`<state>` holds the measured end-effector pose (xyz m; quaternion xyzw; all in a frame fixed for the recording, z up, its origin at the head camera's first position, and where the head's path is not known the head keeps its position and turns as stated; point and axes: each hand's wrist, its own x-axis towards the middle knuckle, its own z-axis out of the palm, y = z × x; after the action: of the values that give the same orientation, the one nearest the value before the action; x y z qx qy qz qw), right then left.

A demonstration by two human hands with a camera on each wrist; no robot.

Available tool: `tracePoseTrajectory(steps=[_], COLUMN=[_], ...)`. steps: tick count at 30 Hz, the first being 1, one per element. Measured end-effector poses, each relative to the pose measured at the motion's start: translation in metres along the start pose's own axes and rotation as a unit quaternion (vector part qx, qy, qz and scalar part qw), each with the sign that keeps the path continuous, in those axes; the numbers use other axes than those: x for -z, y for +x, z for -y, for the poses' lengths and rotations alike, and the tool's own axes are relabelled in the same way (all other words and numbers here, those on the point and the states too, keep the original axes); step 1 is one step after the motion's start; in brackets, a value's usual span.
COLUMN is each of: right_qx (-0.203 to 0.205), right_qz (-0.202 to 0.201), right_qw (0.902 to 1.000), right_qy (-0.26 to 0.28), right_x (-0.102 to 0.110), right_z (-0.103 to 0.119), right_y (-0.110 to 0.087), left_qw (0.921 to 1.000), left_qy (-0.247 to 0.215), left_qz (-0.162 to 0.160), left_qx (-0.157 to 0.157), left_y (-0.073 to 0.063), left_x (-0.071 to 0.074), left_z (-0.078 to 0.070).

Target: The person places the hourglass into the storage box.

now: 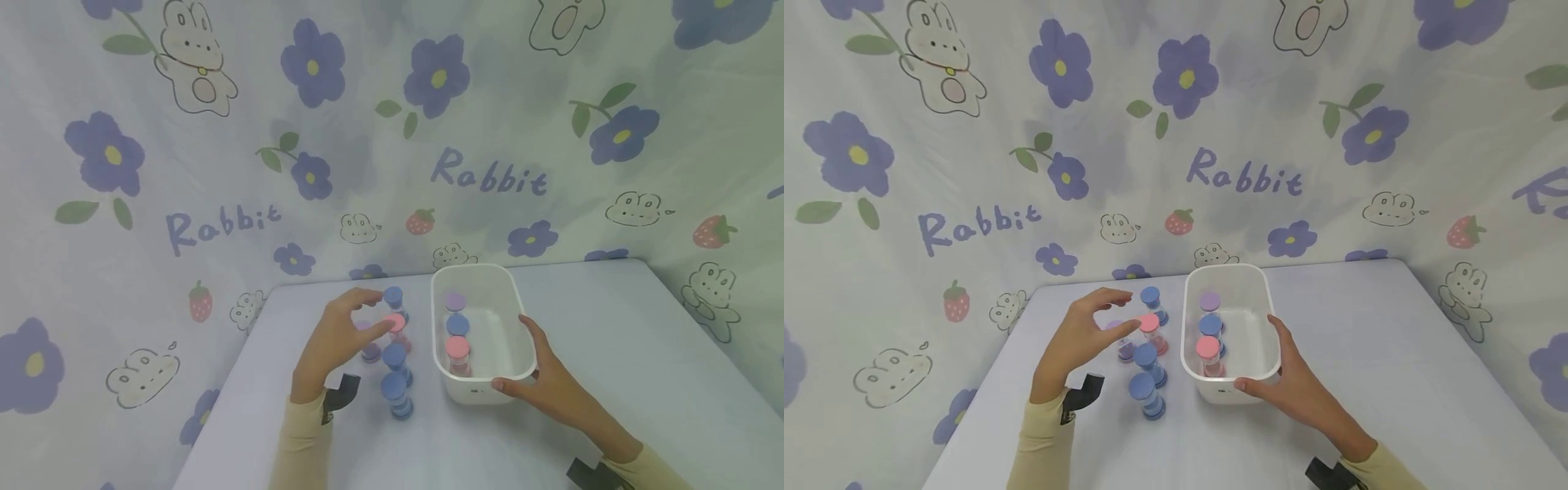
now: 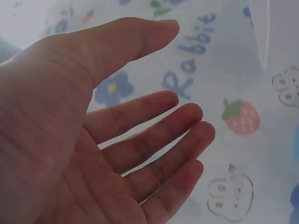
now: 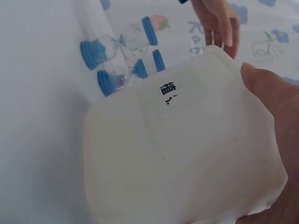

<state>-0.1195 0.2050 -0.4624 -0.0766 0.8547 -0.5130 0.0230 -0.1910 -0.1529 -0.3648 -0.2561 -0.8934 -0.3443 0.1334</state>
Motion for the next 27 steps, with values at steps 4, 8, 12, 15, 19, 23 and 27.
tracePoseTrajectory(steps=[4, 8, 12, 15, 19, 23, 27], right_qx=[0.002, 0.000, 0.005, 0.010, 0.009, 0.011, 0.013], right_qz=[0.001, 0.000, 0.001, 0.002, 0.000, -0.003, -0.002], right_qw=[1.0000, 1.0000, 1.0000, 0.9999, 1.0000, 0.9999, 0.9999], right_qy=[0.000, -0.004, 0.000, 0.007, 0.004, 0.003, 0.007], right_x=[0.000, -0.001, -0.001, 0.000, -0.001, -0.002, -0.001], right_z=[-0.001, -0.003, -0.004, -0.002, -0.003, -0.006, -0.007], right_y=[0.000, 0.000, 0.001, 0.001, 0.001, 0.002, 0.002], left_qw=[0.9990, 0.9971, 0.9951, 0.9929, 0.9905, 0.9846, 0.9756], left_qy=[-0.013, -0.026, -0.030, -0.029, -0.019, -0.016, -0.032], left_qz=[-0.019, -0.030, -0.033, -0.028, -0.012, 0.012, 0.043], left_qx=[0.039, 0.064, 0.088, 0.111, 0.136, 0.174, 0.213], left_y=[-0.009, -0.013, -0.013, -0.015, -0.018, -0.020, -0.021], left_x=[0.006, 0.006, 0.004, 0.003, 0.002, 0.002, 0.000], left_z=[0.020, 0.035, 0.047, 0.056, 0.068, 0.081, 0.091])
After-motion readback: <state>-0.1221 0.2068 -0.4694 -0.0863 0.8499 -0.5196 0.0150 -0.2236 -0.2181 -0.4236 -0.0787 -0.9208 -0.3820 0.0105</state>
